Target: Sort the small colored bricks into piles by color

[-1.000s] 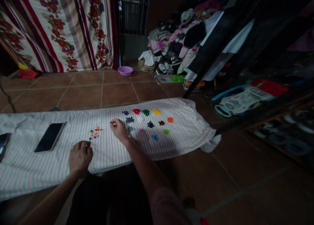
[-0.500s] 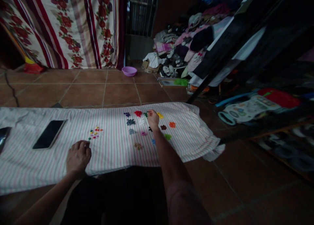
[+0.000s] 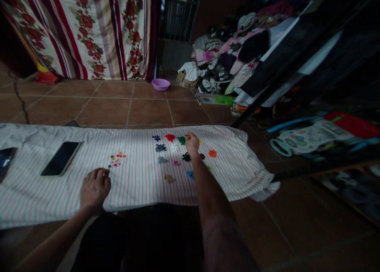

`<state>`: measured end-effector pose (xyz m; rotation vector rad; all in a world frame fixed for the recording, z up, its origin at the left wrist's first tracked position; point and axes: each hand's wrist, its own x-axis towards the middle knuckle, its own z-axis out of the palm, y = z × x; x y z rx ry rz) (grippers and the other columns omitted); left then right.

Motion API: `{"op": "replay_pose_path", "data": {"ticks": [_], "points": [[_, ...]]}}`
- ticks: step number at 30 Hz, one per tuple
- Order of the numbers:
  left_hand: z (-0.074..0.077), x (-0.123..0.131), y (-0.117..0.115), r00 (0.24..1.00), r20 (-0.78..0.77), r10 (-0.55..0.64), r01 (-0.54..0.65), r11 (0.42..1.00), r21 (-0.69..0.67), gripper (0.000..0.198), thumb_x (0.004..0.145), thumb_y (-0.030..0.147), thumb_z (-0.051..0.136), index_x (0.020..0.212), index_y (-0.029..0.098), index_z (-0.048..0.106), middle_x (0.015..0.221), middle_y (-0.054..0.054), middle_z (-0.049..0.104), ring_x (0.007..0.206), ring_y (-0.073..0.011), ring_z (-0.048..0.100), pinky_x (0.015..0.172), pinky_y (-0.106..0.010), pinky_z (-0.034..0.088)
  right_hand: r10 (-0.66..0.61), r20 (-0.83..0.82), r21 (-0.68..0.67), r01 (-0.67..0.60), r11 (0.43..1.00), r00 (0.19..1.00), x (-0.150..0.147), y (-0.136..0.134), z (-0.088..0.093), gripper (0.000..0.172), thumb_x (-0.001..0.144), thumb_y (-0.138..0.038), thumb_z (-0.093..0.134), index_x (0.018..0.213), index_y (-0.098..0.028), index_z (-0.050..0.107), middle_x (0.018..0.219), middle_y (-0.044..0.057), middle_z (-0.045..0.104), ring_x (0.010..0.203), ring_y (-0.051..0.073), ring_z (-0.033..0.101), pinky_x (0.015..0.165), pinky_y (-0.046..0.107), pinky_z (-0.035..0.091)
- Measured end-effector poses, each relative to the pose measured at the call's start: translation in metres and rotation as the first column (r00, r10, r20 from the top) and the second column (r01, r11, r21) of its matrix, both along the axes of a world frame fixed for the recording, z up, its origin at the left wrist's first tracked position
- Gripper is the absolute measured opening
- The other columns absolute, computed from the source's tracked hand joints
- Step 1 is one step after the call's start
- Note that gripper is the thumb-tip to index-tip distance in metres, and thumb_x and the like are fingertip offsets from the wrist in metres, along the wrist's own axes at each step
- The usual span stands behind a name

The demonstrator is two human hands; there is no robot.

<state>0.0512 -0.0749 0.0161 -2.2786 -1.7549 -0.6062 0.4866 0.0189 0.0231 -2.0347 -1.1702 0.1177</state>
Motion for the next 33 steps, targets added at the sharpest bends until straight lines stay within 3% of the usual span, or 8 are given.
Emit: {"op": "replay_pose_path", "data": {"ticks": [6, 10, 16, 21, 26, 30, 33], "points": [[-0.001, 0.000, 0.000, 1.000, -0.014, -0.002, 0.003, 1.000, 0.025, 0.018, 0.085, 0.019, 0.046, 0.099, 0.016, 0.058, 0.101, -0.011, 0.063, 0.091, -0.0268, 0.055, 0.077, -0.038, 0.042, -0.013, 0.133, -0.094, 0.026, 0.995, 0.991, 0.002, 0.009, 0.004, 0.037, 0.079, -0.012, 0.041, 0.099, -0.016, 0.072, 0.095, 0.011, 0.073, 0.090, 0.020, 0.067, 0.084, 0.031, 0.049], [-0.001, 0.000, 0.001, 1.000, -0.014, -0.003, 0.004, 0.999, 0.039, 0.017, 0.085, 0.018, 0.046, 0.097, 0.016, 0.058, 0.099, -0.010, 0.063, 0.089, -0.0262, 0.055, 0.078, -0.038, 0.042, 0.046, 0.194, -0.213, -0.003, 0.977, 0.980, 0.002, 0.010, 0.008, 0.040, 0.081, -0.011, 0.040, 0.105, -0.014, 0.072, 0.101, 0.013, 0.072, 0.098, 0.022, 0.066, 0.087, 0.030, 0.048], [0.001, 0.001, 0.000, 1.000, -0.005, 0.000, 0.000, 0.999, 0.050, 0.016, 0.085, 0.019, 0.046, 0.097, 0.017, 0.057, 0.098, -0.010, 0.063, 0.089, -0.0263, 0.055, 0.078, -0.038, 0.042, 0.105, 0.148, -0.331, -0.051, 0.942, 0.984, 0.003, 0.010, 0.003, 0.042, 0.080, -0.008, 0.042, 0.108, -0.016, 0.072, 0.107, 0.013, 0.072, 0.103, 0.023, 0.066, 0.089, 0.030, 0.048], [0.000, 0.001, 0.000, 1.000, 0.009, 0.002, -0.003, 0.999, 0.043, 0.017, 0.086, 0.019, 0.046, 0.098, 0.017, 0.057, 0.099, -0.010, 0.063, 0.091, -0.0261, 0.055, 0.079, -0.038, 0.042, 0.112, 0.068, -0.272, -0.089, 0.958, 0.991, 0.007, 0.009, -0.002, 0.052, 0.073, -0.005, 0.042, 0.118, -0.015, 0.067, 0.112, 0.010, 0.071, 0.107, 0.021, 0.065, 0.092, 0.028, 0.048], [-0.002, 0.000, 0.000, 1.000, 0.023, 0.010, -0.010, 1.000, 0.029, 0.017, 0.084, 0.019, 0.047, 0.098, 0.017, 0.058, 0.100, -0.010, 0.063, 0.091, -0.0265, 0.055, 0.079, -0.038, 0.042, 0.102, 0.123, -0.138, -0.084, 0.987, 0.987, 0.001, 0.006, 0.006, 0.047, 0.075, -0.008, 0.038, 0.108, -0.016, 0.070, 0.105, 0.010, 0.073, 0.101, 0.021, 0.067, 0.091, 0.033, 0.049], [-0.001, 0.001, 0.000, 0.999, 0.051, 0.010, -0.010, 1.000, -0.009, 0.018, 0.084, 0.018, 0.048, 0.098, 0.017, 0.058, 0.101, -0.010, 0.062, 0.094, -0.0264, 0.055, 0.082, -0.038, 0.042, 0.145, 0.144, -0.014, -0.144, 0.989, 0.979, -0.020, 0.004, 0.015, 0.040, 0.079, -0.015, 0.039, 0.104, -0.016, 0.070, 0.103, 0.012, 0.072, 0.096, 0.023, 0.066, 0.088, 0.036, 0.050], [0.000, 0.001, 0.000, 0.998, 0.064, 0.014, -0.012, 0.999, -0.038, 0.017, 0.084, 0.018, 0.048, 0.098, 0.017, 0.058, 0.101, -0.010, 0.062, 0.095, -0.0264, 0.055, 0.082, -0.039, 0.042, 0.252, 0.114, 0.076, -0.262, 0.962, 0.961, -0.052, -0.001, 0.016, 0.035, 0.080, -0.020, 0.042, 0.100, -0.015, 0.070, 0.100, 0.012, 0.072, 0.092, 0.022, 0.066, 0.086, 0.036, 0.051]]}}
